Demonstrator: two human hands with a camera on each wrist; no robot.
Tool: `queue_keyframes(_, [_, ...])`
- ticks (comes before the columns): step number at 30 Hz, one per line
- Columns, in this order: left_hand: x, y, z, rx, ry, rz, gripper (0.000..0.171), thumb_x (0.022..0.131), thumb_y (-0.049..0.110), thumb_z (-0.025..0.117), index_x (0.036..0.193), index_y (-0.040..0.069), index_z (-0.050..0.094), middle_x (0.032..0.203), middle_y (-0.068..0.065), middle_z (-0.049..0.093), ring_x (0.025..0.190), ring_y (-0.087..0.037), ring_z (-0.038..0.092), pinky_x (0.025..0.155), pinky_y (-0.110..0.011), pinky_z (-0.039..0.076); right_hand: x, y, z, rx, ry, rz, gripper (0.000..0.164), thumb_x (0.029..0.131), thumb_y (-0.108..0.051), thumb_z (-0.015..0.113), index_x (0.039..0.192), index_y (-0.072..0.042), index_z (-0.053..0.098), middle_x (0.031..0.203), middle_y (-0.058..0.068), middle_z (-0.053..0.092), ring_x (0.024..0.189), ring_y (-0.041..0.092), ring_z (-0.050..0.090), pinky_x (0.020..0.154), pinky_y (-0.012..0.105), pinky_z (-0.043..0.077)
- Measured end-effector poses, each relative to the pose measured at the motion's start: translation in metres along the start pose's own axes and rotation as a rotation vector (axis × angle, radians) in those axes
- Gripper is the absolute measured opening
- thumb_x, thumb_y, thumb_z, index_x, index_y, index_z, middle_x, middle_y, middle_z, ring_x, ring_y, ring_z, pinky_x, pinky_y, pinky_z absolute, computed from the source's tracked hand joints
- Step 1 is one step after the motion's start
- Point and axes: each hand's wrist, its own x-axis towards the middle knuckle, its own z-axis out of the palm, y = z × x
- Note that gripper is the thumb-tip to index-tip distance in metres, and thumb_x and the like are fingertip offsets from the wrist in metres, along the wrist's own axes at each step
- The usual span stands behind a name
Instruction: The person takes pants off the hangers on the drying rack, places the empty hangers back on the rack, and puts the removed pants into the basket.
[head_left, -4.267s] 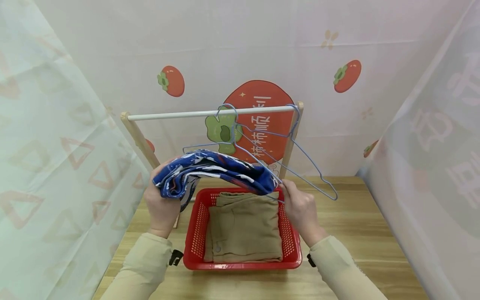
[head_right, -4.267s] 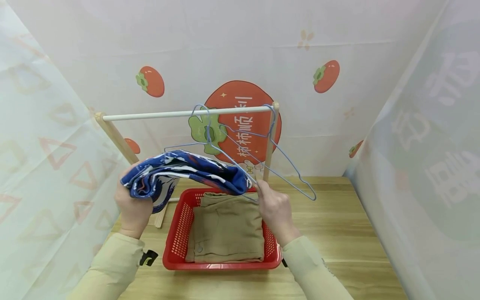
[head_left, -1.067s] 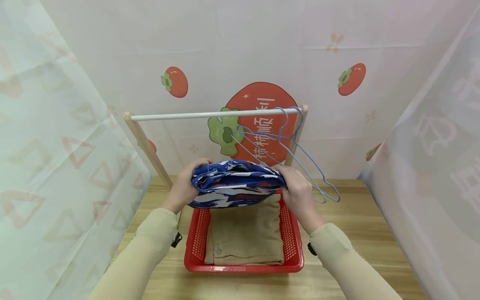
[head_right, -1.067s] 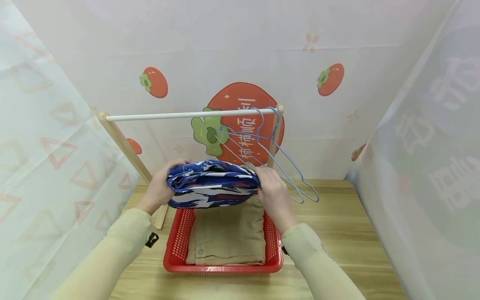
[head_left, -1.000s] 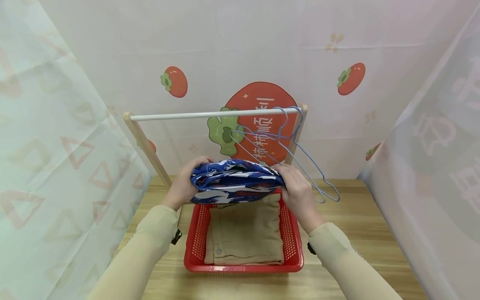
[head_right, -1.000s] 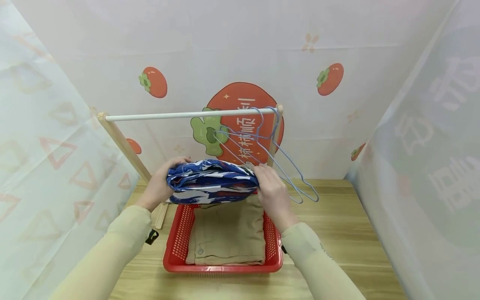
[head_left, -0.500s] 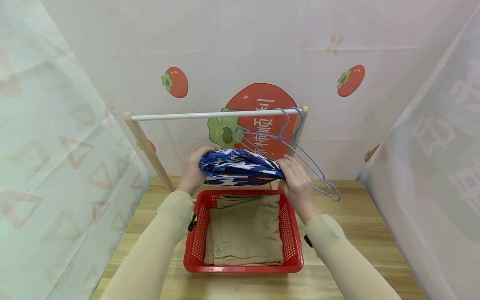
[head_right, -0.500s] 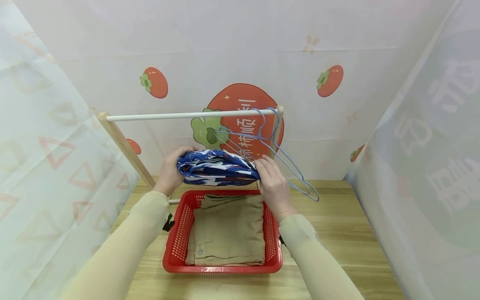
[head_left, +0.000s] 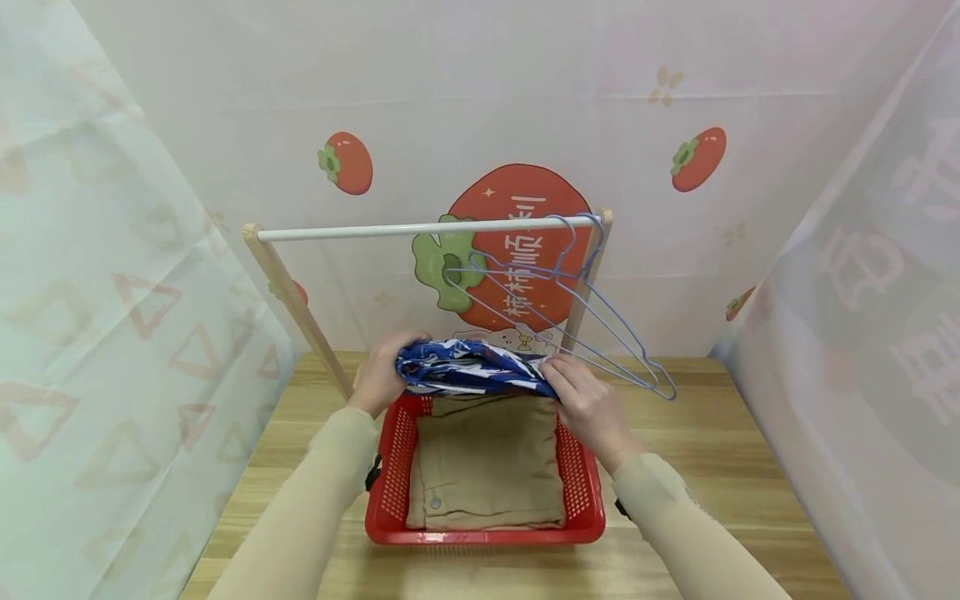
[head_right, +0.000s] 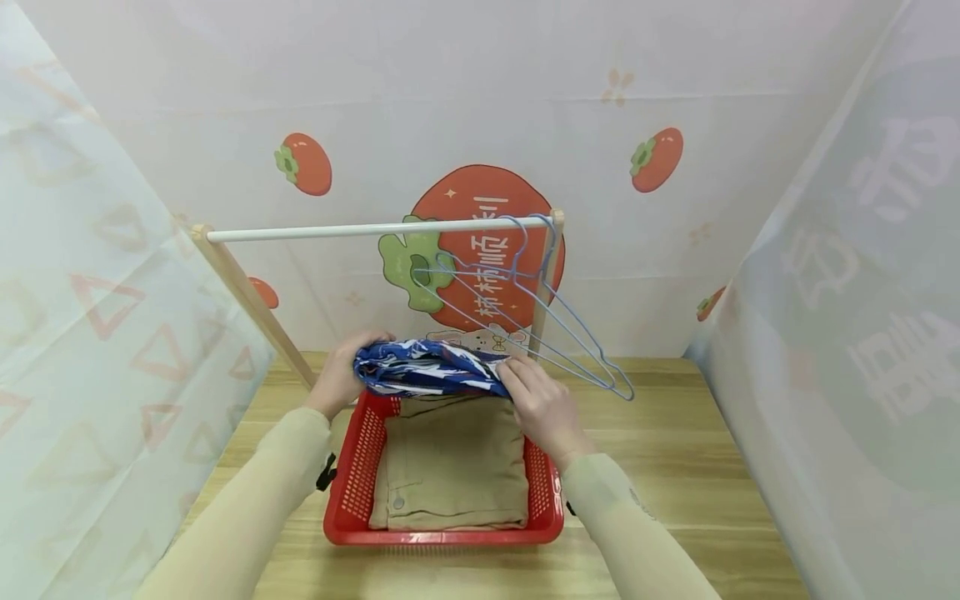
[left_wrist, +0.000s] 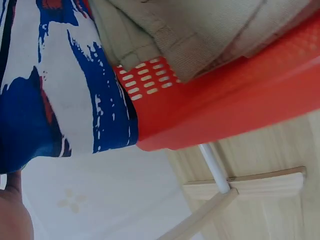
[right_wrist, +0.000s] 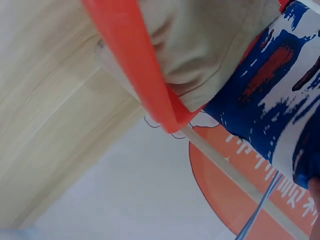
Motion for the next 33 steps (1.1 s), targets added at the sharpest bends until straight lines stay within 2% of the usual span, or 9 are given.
queue_keyframes(4, [-0.011, 0.001, -0.005, 0.068, -0.077, 0.042, 0.045, 0.081, -0.004, 0.079, 0.121, 0.012, 0.067, 0.125, -0.009, 0.070, 0.116, -0.034, 0.065, 0.103, -0.056, 0.050, -0.012, -0.005, -0.007, -0.010, -0.027, -0.075, 0.033, 0.105, -0.014, 0.045, 0.114, 0.001, 0.073, 0.108, 0.016, 0.074, 0.098, 0.032, 0.073, 0.076, 0.045, 0.063])
queue_keyframes(6, [-0.018, 0.004, -0.007, 0.063, -0.133, 0.069, 0.046, 0.080, -0.002, 0.081, 0.121, 0.012, 0.067, 0.126, -0.010, 0.069, 0.117, -0.034, 0.064, 0.104, -0.056, 0.049, -0.020, -0.008, -0.011, -0.003, -0.055, -0.098, 0.036, 0.108, -0.019, 0.043, 0.112, -0.001, 0.073, 0.106, 0.015, 0.075, 0.095, 0.031, 0.074, 0.074, 0.044, 0.063])
queue_keyframes(11, [-0.037, 0.010, -0.009, 0.076, -0.277, 0.144, 0.050, 0.079, -0.001, 0.085, 0.123, 0.010, 0.066, 0.130, -0.012, 0.066, 0.125, -0.037, 0.059, 0.108, -0.057, 0.045, -0.037, -0.016, -0.021, 0.014, -0.162, -0.145, 0.044, 0.110, -0.023, 0.035, 0.113, -0.003, 0.074, 0.104, 0.012, 0.076, 0.091, 0.027, 0.075, 0.073, 0.042, 0.063])
queue_keyframes(15, [-0.051, 0.013, -0.007, 0.178, -0.356, 0.231, 0.052, 0.076, 0.003, 0.089, 0.122, 0.013, 0.067, 0.130, -0.008, 0.066, 0.125, -0.034, 0.059, 0.108, -0.056, 0.046, -0.047, -0.023, -0.026, 0.015, -0.252, -0.172, 0.047, 0.111, -0.023, 0.031, 0.114, -0.005, 0.074, 0.103, 0.010, 0.077, 0.089, 0.024, 0.075, 0.073, 0.039, 0.063])
queue_keyframes(17, [-0.057, 0.013, -0.004, 0.230, -0.380, 0.271, 0.053, 0.075, 0.008, 0.092, 0.121, 0.014, 0.066, 0.130, -0.007, 0.065, 0.124, -0.033, 0.059, 0.107, -0.055, 0.047, -0.052, -0.027, -0.027, 0.017, -0.298, -0.178, 0.039, 0.110, -0.021, 0.038, 0.115, -0.006, 0.074, 0.103, 0.010, 0.077, 0.089, 0.023, 0.075, 0.074, 0.037, 0.063])
queue_keyframes(20, [-0.064, 0.013, -0.001, 0.280, -0.409, 0.299, 0.055, 0.074, 0.017, 0.093, 0.122, 0.017, 0.066, 0.131, -0.006, 0.064, 0.123, -0.031, 0.059, 0.106, -0.055, 0.048, -0.058, -0.033, -0.027, 0.019, -0.349, -0.184, 0.020, 0.099, -0.017, 0.068, 0.115, -0.007, 0.074, 0.104, 0.009, 0.077, 0.089, 0.021, 0.076, 0.075, 0.036, 0.063])
queue_keyframes(23, [-0.072, 0.011, 0.003, 0.321, -0.436, 0.324, 0.055, 0.075, 0.021, 0.092, 0.123, 0.020, 0.065, 0.132, -0.006, 0.063, 0.123, -0.030, 0.058, 0.105, -0.055, 0.050, -0.064, -0.039, -0.026, 0.019, -0.386, -0.184, 0.039, 0.078, -0.017, 0.090, 0.112, -0.008, 0.074, 0.102, 0.007, 0.077, 0.087, 0.019, 0.076, 0.075, 0.035, 0.063])
queue_keyframes(27, [-0.081, 0.008, 0.007, 0.367, -0.472, 0.362, 0.051, 0.079, 0.021, 0.090, 0.123, 0.023, 0.064, 0.133, -0.005, 0.062, 0.122, -0.029, 0.058, 0.103, -0.052, 0.052, -0.071, -0.047, -0.023, 0.033, -0.452, -0.172, 0.042, 0.073, -0.016, 0.093, 0.110, -0.011, 0.074, 0.100, 0.004, 0.077, 0.085, 0.016, 0.075, 0.075, 0.032, 0.063])
queue_keyframes(33, [-0.090, 0.005, 0.010, 0.402, -0.555, 0.364, 0.049, 0.084, 0.022, 0.086, 0.127, 0.028, 0.063, 0.137, -0.003, 0.060, 0.125, -0.027, 0.057, 0.103, -0.050, 0.053, -0.076, -0.053, -0.023, 0.090, -0.573, -0.138, 0.036, 0.077, -0.013, 0.089, 0.110, -0.014, 0.075, 0.101, 0.000, 0.077, 0.086, 0.013, 0.075, 0.078, 0.028, 0.062])
